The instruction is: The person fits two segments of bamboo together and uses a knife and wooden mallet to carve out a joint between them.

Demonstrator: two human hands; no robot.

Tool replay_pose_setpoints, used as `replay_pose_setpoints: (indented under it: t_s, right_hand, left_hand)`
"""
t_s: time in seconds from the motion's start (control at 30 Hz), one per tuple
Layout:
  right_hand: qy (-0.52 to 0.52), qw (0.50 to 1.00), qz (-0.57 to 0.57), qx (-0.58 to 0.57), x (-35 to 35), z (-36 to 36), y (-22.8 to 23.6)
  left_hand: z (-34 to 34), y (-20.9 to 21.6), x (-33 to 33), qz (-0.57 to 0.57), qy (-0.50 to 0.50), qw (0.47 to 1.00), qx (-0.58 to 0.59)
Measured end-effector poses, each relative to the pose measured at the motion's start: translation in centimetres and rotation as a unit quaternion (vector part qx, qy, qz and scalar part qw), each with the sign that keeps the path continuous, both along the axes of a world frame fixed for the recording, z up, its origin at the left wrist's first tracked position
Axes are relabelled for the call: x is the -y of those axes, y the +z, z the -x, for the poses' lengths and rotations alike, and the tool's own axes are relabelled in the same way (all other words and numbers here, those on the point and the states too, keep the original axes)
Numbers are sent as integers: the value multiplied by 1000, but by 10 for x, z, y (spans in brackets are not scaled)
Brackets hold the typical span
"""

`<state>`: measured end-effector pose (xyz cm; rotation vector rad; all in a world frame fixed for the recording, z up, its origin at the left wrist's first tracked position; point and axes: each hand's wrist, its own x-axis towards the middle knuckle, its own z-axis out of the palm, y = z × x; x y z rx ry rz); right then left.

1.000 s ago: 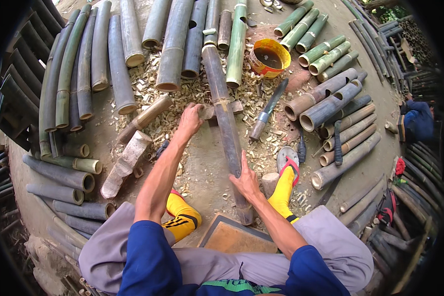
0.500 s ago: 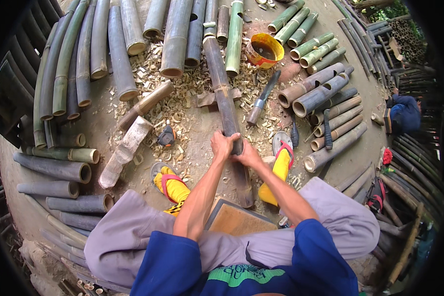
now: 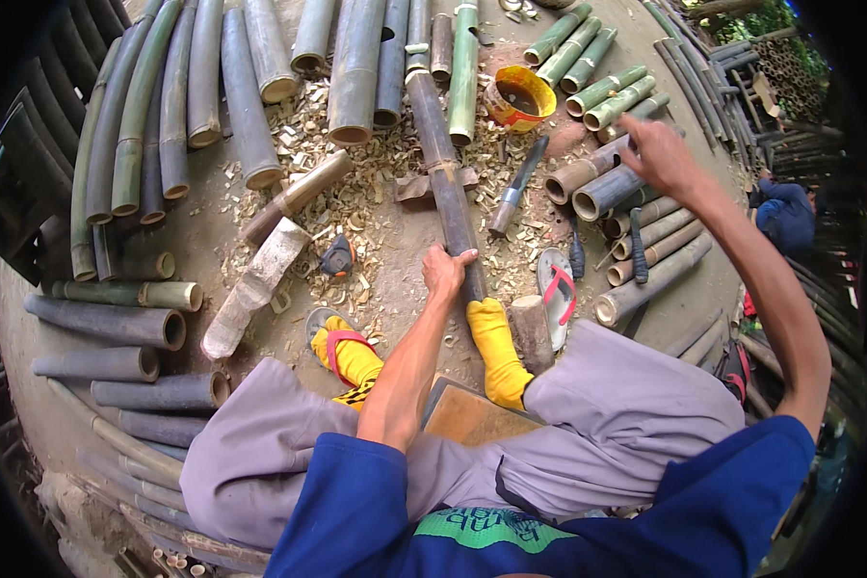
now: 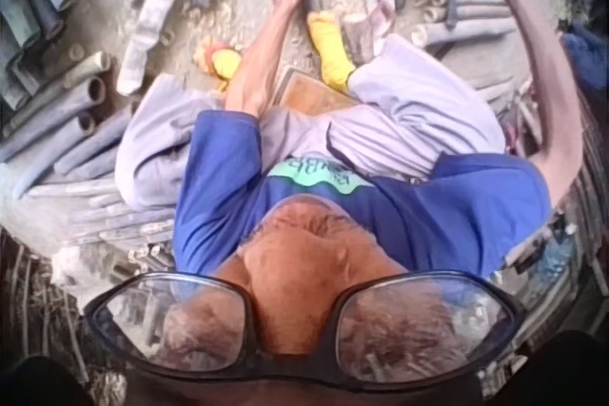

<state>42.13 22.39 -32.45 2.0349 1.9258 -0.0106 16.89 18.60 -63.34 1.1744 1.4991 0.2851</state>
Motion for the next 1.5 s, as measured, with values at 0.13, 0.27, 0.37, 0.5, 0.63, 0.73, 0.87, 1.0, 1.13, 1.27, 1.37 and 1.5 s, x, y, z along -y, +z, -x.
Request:
replay_pose_setpoints:
  t_s: [0.13, 0.27, 0.37, 0.5, 0.63, 0.73, 0.87, 1.0, 1.13, 1.27, 1.37, 1.5]
  right_hand:
    - [-19, 996, 82, -33, 59, 6, -54]
    - [-142, 954, 118, -236, 87, 11, -139]
    - [-258, 880, -10, -398, 106, -3, -220]
    - [-453, 696, -118, -545, 84, 25, -302]
    - [-490, 702, -166, -489, 64, 39, -342]
    - [-477, 716, -200, -470, 50, 45, -345]
    - [-502, 596, -220, -586, 49, 43, -342]
    - [-466, 572, -276, -616, 81, 54, -305]
    - [-302, 690, -194, -629, 112, 86, -234]
    - [-295, 742, -145, -585, 170, 81, -210]
    - [-502, 671, -131, -530, 259, 65, -243]
    - [-562, 663, -55, -491, 307, 74, -259]
  left_hand:
    - [-4, 6, 4, -8, 0, 1000, 4]
    - [2, 5, 5, 5, 11, 1000, 26]
    - [-7, 4, 7, -24, 0, 1000, 17]
    - [0, -10, 7, -17, 1, 1000, 21]
    - [-1, -5, 6, -29, -1, 1000, 6]
    - [-4, 0, 5, -28, -9, 1000, -8]
    - [-11, 13, 15, -146, -18, 987, -67]
    - [-32, 46, 15, -147, -3, 985, 93]
    - [-55, 72, -4, -30, -27, 948, 317]
    - [-43, 84, -24, -19, 94, 927, 363]
    - [-10, 67, -59, -66, 125, 940, 310]
    - [72, 71, -102, -153, -35, 985, 70]
